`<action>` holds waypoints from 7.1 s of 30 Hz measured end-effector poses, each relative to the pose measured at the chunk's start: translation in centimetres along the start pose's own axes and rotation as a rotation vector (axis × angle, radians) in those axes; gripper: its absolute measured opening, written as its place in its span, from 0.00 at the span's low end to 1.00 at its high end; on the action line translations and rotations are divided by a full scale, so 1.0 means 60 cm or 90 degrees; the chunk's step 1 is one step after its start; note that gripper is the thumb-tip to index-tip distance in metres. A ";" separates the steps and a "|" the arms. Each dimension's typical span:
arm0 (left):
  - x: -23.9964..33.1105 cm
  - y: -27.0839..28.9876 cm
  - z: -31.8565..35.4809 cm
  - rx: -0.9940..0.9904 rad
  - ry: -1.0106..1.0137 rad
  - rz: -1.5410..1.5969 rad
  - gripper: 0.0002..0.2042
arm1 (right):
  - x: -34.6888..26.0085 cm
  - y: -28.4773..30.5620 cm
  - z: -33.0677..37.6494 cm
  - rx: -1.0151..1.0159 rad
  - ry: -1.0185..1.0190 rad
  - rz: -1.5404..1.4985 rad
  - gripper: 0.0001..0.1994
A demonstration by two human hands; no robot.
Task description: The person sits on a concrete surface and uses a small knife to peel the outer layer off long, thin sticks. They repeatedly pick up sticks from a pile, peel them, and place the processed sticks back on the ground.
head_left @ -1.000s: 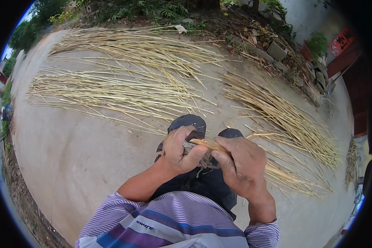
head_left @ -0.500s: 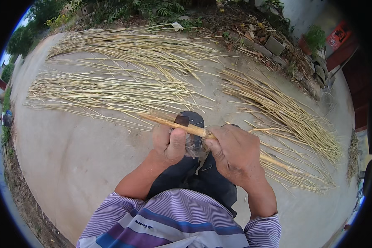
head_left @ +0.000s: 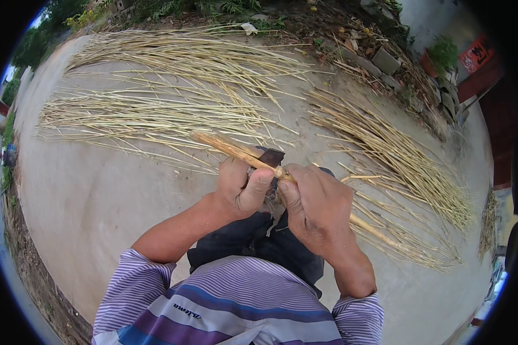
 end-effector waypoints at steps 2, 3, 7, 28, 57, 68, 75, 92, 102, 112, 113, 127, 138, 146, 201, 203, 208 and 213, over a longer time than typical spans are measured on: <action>0.012 -0.004 -0.007 0.042 0.013 0.056 0.17 | -0.001 0.000 0.000 0.006 0.007 -0.004 0.10; 0.014 -0.001 -0.009 0.039 -0.018 0.019 0.18 | -0.001 0.000 0.000 0.009 0.011 -0.006 0.10; 0.013 0.006 -0.034 -0.098 -0.066 -0.046 0.18 | 0.014 0.007 0.002 -0.022 -0.028 -0.040 0.07; 0.021 -0.022 -0.047 0.034 -0.101 -0.126 0.21 | 0.022 0.020 -0.020 -0.015 -0.068 0.003 0.08; -0.048 0.079 -0.042 0.097 0.218 0.050 0.22 | 0.058 0.024 0.008 -0.103 -0.083 -0.057 0.08; -0.048 0.072 -0.027 0.123 0.181 -0.033 0.23 | 0.097 0.039 0.051 -0.131 -0.157 -0.082 0.08; -0.006 -0.009 -0.029 -0.009 0.024 -0.122 0.22 | 0.065 0.020 0.023 -0.093 -0.091 -0.041 0.07; -0.087 0.050 0.001 0.051 0.284 0.056 0.23 | 0.088 0.004 0.068 -0.130 -0.140 -0.070 0.08; -0.037 -0.059 0.017 -0.020 0.098 -0.018 0.22 | 0.069 -0.020 0.046 -0.151 -0.133 -0.047 0.10; -0.113 0.097 -0.012 0.134 0.298 0.125 0.26 | 0.110 -0.002 0.089 -0.181 -0.215 -0.135 0.09; -0.117 0.112 -0.013 0.136 0.294 0.122 0.26 | 0.108 -0.009 0.083 -0.195 -0.199 -0.110 0.09; -0.131 0.081 0.063 0.153 0.292 0.117 0.23 | 0.057 -0.065 0.017 -0.265 -0.096 -0.041 0.08; -0.111 0.116 0.116 0.163 0.257 -0.004 0.20 | -0.010 -0.142 -0.032 -0.344 -0.038 -0.047 0.10; -0.084 0.125 0.131 0.225 0.202 0.005 0.20 | -0.062 -0.197 -0.055 -0.376 0.031 -0.011 0.10; -0.210 0.229 0.265 0.457 0.471 0.268 0.20 | -0.098 -0.355 -0.075 -0.479 0.033 -0.031 0.08; -0.217 0.234 0.270 0.425 0.461 0.246 0.19 | -0.099 -0.355 -0.074 -0.471 0.047 -0.048 0.08; -0.193 0.233 0.265 0.444 0.403 0.114 0.21 | -0.111 -0.363 -0.073 -0.518 0.007 -0.090 0.09; -0.162 0.230 0.253 0.402 0.367 -0.025 0.21 | -0.103 -0.378 -0.048 -0.519 0.019 -0.034 0.08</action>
Point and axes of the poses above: each hand's wrist, its own z-axis away from the middle knuckle, its own y-axis out of the back of the hand, x = y × z, the point moved 8 cm from there along -z, towards the middle knuckle, and after that the axes turned 2 degrees about -z, right-handed, at the moved point
